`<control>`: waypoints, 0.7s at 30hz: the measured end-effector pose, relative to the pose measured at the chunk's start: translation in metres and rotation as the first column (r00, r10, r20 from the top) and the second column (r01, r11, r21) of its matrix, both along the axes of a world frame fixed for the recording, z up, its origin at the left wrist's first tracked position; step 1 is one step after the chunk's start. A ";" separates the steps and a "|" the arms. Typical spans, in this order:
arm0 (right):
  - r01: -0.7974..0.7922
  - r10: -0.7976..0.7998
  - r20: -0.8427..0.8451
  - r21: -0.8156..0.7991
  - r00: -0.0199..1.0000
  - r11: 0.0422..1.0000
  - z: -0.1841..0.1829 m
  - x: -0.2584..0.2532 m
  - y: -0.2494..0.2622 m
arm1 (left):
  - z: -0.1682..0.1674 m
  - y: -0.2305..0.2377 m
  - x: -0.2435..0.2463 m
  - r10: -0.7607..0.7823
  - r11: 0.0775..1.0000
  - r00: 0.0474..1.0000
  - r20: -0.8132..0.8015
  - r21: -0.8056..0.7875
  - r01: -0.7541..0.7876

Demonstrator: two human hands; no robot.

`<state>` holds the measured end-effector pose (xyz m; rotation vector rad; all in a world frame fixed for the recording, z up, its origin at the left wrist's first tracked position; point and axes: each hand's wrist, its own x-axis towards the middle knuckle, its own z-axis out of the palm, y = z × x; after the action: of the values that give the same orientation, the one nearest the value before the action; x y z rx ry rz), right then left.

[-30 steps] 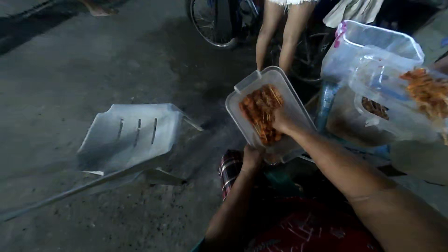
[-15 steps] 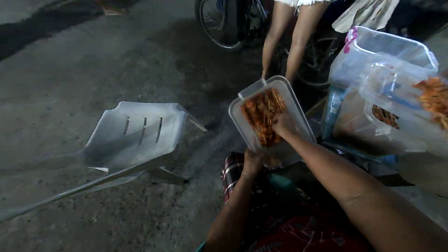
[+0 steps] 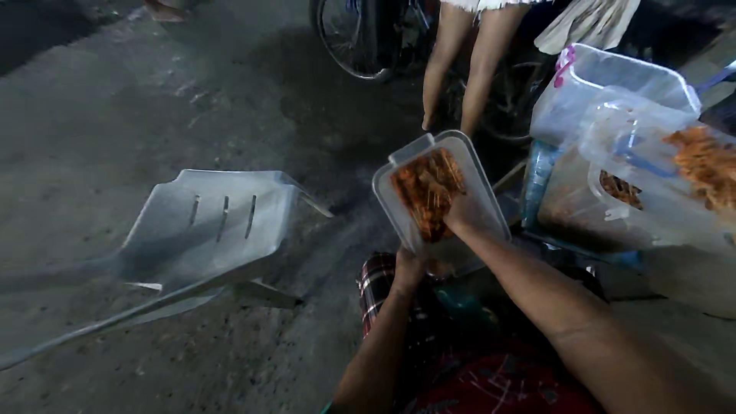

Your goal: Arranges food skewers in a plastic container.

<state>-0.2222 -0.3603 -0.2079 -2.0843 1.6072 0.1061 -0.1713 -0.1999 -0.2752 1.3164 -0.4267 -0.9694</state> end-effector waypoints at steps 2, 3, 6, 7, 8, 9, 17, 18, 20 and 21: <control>0.000 0.000 -0.011 0.007 1.000 1.000 0.004 -0.001 0.000 | 0.003 -0.001 0.000 -0.018 1.000 1.000 0.018 0.022 0.017; 0.001 0.000 -0.017 0.022 1.000 1.000 0.006 -0.001 0.000 | 0.005 0.000 0.000 -0.026 0.999 0.999 0.023 0.036 0.025; -0.039 0.041 -0.037 0.053 0.998 0.998 0.011 0.001 0.000 | 0.008 0.005 -0.001 -0.018 0.998 0.999 0.038 0.065 0.016; -0.082 0.085 -0.052 0.061 0.995 0.995 0.017 0.002 0.002 | 0.008 0.006 -0.001 -0.010 0.998 0.999 0.046 0.059 0.007; -0.121 0.125 -0.055 0.071 0.991 0.990 0.030 0.001 0.005 | 0.010 0.004 -0.002 -0.003 0.999 0.998 0.057 0.042 0.000; -0.158 0.160 -0.031 0.066 0.987 0.985 0.048 -0.003 0.008 | 0.017 0.002 -0.004 0.015 0.999 0.997 0.071 0.032 -0.017; -0.181 0.425 0.445 -0.493 0.788 0.851 0.208 -0.141 0.013 | 0.174 -0.021 -0.001 -0.005 0.988 0.939 0.345 0.144 -0.048; -0.126 0.392 0.434 -0.525 0.811 0.841 0.224 -0.168 -0.001 | 0.191 -0.028 0.003 -0.046 0.988 0.918 0.394 0.155 -0.017; -0.027 0.253 0.364 -0.525 0.897 0.850 0.250 -0.218 -0.048 | 0.222 -0.048 0.025 -0.140 0.987 0.863 0.486 0.133 0.085; 0.017 0.171 0.321 -0.507 0.932 0.861 0.257 -0.242 -0.076 | 0.237 -0.063 0.039 -0.191 0.981 0.838 0.511 0.126 0.147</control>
<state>-0.4641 -0.4360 0.0493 -2.3703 1.4228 -0.7053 -0.1322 -0.2629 -0.0379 1.6396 -0.9440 -0.7653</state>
